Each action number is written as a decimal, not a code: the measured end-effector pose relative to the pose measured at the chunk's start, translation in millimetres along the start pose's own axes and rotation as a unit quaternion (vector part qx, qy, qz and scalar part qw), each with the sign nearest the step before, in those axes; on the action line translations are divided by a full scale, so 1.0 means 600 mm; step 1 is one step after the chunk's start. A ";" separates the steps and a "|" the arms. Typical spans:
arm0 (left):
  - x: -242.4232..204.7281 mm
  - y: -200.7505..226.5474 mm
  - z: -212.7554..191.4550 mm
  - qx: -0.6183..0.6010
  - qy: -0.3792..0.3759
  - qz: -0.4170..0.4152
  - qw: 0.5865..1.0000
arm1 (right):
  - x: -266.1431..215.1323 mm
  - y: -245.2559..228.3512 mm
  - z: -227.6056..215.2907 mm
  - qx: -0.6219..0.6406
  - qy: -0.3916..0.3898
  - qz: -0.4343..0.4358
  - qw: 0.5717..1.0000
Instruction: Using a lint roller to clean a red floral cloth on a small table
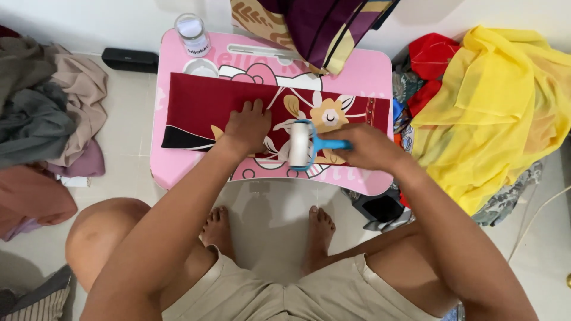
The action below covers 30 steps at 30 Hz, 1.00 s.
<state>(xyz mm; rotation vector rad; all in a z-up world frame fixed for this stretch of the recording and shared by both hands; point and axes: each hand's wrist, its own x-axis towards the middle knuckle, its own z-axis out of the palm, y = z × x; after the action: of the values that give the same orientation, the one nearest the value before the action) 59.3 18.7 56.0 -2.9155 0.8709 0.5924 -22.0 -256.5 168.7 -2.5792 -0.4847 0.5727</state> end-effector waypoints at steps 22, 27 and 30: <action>-0.007 0.003 0.004 -0.054 0.067 -0.007 0.996 | -0.055 0.036 -0.095 -0.028 0.009 0.161 0.986; -0.004 0.003 0.002 -0.054 0.052 -0.007 0.997 | 0.006 -0.008 -0.046 -0.002 0.014 0.009 1.000; 0.000 0.001 0.006 -0.040 0.053 -0.013 0.998 | 0.007 0.007 -0.043 -0.002 -0.004 0.032 0.999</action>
<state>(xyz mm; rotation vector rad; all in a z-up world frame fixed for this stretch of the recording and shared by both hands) 58.0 18.6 52.9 -3.0498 0.8376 0.4844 -5.2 -267.0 186.3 -2.6057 -0.4092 0.6048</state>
